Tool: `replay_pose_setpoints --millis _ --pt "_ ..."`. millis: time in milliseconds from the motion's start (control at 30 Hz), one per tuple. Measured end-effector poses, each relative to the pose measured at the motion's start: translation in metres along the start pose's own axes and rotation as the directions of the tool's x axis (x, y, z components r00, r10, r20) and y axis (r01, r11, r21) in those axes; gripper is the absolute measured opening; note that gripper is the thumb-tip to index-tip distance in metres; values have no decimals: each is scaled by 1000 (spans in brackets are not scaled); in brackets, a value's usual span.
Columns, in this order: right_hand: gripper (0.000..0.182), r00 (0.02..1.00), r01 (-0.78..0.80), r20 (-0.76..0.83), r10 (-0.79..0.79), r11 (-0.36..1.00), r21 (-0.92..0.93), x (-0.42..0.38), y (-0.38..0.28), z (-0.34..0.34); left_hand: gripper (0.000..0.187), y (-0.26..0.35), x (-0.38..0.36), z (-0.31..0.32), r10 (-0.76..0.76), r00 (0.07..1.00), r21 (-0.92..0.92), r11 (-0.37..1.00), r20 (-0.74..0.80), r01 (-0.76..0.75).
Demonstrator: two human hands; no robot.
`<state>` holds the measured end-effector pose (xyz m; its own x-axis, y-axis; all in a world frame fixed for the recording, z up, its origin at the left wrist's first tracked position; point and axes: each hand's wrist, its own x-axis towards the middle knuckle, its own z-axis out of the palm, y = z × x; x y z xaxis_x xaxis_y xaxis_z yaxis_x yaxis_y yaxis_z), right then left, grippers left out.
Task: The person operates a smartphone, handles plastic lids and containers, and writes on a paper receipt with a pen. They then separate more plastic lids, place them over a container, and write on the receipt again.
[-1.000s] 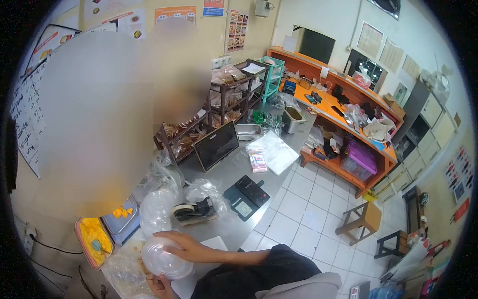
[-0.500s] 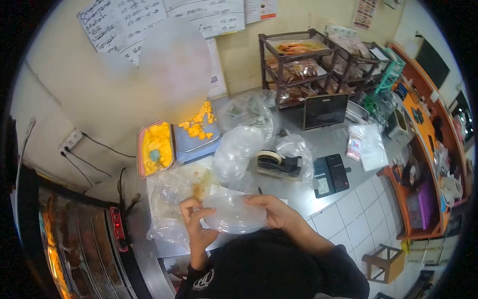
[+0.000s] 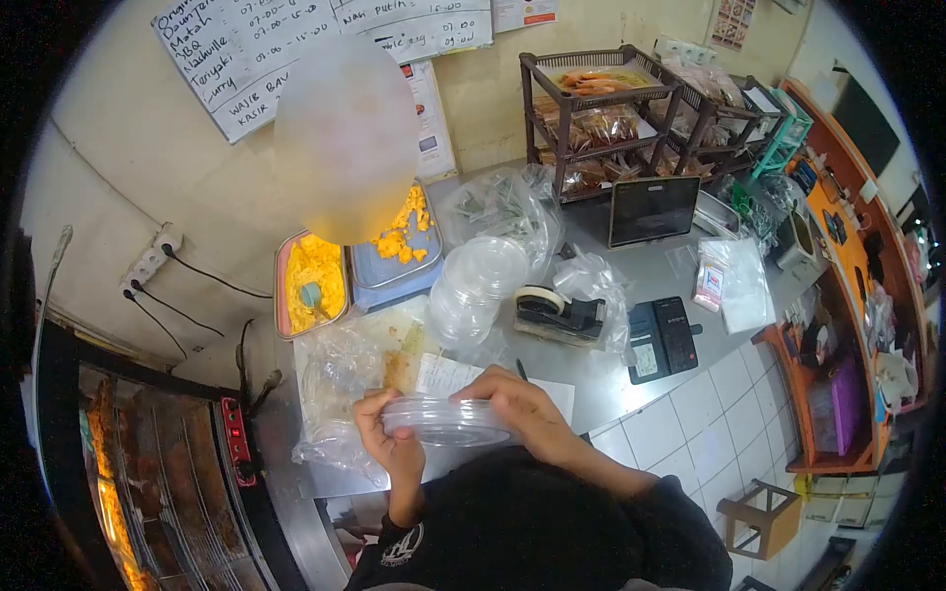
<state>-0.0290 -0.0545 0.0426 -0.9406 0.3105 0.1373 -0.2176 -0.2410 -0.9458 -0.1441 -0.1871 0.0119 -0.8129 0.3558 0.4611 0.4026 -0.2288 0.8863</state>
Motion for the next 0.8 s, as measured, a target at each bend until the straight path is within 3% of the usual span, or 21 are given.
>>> replay_pose_setpoints --millis 67,200,267,400,800 --pt "44 994 89 87 -73 974 -207 1 -19 6 62 1 -2 1 7 998 -31 999 -57 -9" --pt "45 994 63 100 -48 987 -147 -3 -19 5 60 -6 -7 0 46 996 -24 999 -76 -47" --pt "45 990 74 124 -68 996 -51 -4 -16 3 55 -7 -6 2 159 984 -50 985 -87 -163" --pt "44 985 42 170 -24 994 -103 -5 -29 2 49 -9 -5 4 240 967 -82 965 -89 -247" --pt "35 959 158 252 -128 982 -103 -4 -27 -1 40 -6 -5 6 378 920 -230 891 -99 -391"
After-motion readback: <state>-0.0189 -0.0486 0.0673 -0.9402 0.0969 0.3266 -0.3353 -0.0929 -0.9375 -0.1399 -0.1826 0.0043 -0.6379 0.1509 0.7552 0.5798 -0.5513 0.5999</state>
